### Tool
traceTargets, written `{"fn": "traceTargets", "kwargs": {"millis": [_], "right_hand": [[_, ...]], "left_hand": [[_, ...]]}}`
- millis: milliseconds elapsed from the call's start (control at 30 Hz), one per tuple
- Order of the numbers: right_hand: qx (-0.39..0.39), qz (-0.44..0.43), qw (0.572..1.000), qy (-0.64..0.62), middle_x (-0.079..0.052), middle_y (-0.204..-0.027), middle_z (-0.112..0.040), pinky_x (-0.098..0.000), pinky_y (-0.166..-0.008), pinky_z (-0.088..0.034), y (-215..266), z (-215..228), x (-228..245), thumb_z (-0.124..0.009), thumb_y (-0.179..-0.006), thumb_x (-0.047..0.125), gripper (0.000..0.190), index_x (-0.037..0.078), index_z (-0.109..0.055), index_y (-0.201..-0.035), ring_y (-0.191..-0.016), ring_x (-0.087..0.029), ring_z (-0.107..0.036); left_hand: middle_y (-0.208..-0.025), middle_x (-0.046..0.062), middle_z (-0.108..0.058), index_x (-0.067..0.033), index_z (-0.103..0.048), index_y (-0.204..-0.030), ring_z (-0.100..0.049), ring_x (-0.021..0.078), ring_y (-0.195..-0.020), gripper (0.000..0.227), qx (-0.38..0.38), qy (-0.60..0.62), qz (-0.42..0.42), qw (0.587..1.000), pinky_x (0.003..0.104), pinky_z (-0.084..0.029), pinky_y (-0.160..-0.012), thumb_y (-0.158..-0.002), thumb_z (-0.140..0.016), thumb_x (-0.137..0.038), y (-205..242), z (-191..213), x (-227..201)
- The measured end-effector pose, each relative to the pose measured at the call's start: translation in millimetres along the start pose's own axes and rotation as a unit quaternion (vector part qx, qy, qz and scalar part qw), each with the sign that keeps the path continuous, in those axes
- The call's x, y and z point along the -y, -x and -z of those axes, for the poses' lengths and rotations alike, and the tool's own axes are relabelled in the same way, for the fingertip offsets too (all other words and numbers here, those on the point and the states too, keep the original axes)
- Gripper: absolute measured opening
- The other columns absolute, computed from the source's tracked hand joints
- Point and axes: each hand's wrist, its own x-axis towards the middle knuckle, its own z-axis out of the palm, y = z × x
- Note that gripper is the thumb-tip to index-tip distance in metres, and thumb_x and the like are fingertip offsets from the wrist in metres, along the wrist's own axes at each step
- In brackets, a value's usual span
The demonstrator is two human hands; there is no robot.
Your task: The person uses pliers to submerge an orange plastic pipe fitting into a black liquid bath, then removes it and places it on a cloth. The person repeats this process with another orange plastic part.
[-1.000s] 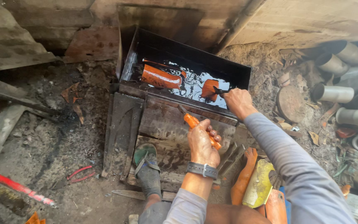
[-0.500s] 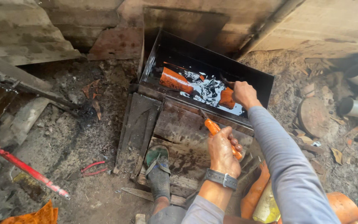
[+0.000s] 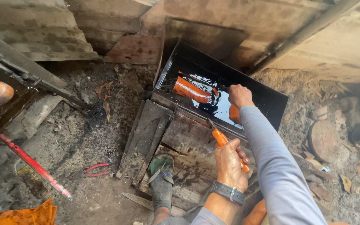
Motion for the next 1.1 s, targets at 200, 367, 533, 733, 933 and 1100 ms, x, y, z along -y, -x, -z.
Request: {"fn": "traceTargets", "kwargs": {"millis": [200, 367, 533, 733, 933, 1100], "right_hand": [[0.074, 0.005, 0.997, -0.013, -0.021, -0.118, -0.071, -0.0456, -0.093, -0.056, -13.4, 23.2, -21.2, -0.067, -0.089, 0.015, 0.027, 0.008, -0.073, -0.114, -0.110, -0.039, -0.069], [0.169, 0.092, 0.981, 0.001, -0.014, -0.117, -0.073, -0.0410, -0.095, -0.057, 10.6, 50.9, -25.5, -0.063, -0.079, 0.004, 0.050, 0.028, -0.072, -0.122, -0.110, -0.032, -0.070], [0.081, 0.112, 0.984, 0.115, -0.016, -0.104, -0.075, -0.0438, -0.081, -0.060, 74.9, 38.8, -12.3, -0.063, -0.090, 0.012, 0.021, 0.016, -0.077, -0.106, -0.097, -0.033, -0.074], [-0.037, 0.169, 0.954, 0.243, -0.015, -0.096, -0.071, -0.0370, -0.065, -0.059, 106.0, 29.8, -12.0, -0.066, -0.088, 0.015, 0.013, 0.009, -0.078, -0.088, -0.085, -0.026, -0.073], [-0.054, 0.134, 0.955, 0.260, -0.013, -0.095, -0.069, -0.0392, -0.066, -0.055, 120.7, 27.0, 4.5, -0.064, -0.090, 0.019, 0.016, 0.010, -0.077, -0.090, -0.087, -0.027, -0.070], [-0.004, 0.108, 0.954, 0.280, -0.008, -0.098, -0.069, -0.0450, -0.085, -0.045, 129.1, 56.2, -12.1, -0.061, -0.094, 0.017, 0.016, 0.016, -0.076, -0.092, -0.095, -0.025, -0.067]], "left_hand": [[-0.074, -0.001, -0.048, -0.0141, -0.049, -0.092, -0.047, 0.0102, -0.059, 0.015, -0.004, -0.007, 0.003, 1.000, 0.027, -0.041, -0.050, -0.087, -0.062, -0.008, -5.0, 2.8, 3.9], [-0.073, -0.001, -0.047, -0.0142, -0.051, -0.090, -0.046, 0.0104, -0.058, 0.013, 0.017, -0.001, 0.000, 1.000, 0.027, -0.040, -0.048, -0.087, -0.063, -0.009, -8.9, 5.5, 1.3], [-0.073, -0.001, -0.047, -0.0150, -0.049, -0.090, -0.047, 0.0103, -0.058, 0.015, 0.015, 0.001, 0.001, 1.000, 0.027, -0.041, -0.048, -0.087, -0.063, -0.010, -9.4, 11.0, 0.3], [-0.073, 0.000, -0.047, -0.0138, -0.048, -0.091, -0.047, 0.0108, -0.058, 0.015, 0.015, -0.014, -0.004, 1.000, 0.027, -0.040, -0.047, -0.089, -0.063, -0.011, -7.1, 9.2, 4.7], [-0.075, 0.000, -0.048, -0.0135, -0.050, -0.092, -0.047, 0.0108, -0.059, 0.013, 0.018, 0.002, -0.001, 1.000, 0.027, -0.041, -0.048, -0.089, -0.062, -0.010, -7.3, 8.5, 4.5], [-0.075, 0.001, -0.047, -0.0122, -0.050, -0.090, -0.046, 0.0106, -0.059, 0.013, 0.023, 0.001, -0.011, 1.000, 0.027, -0.041, -0.049, -0.089, -0.062, -0.008, -9.1, 13.7, -5.3]]}}
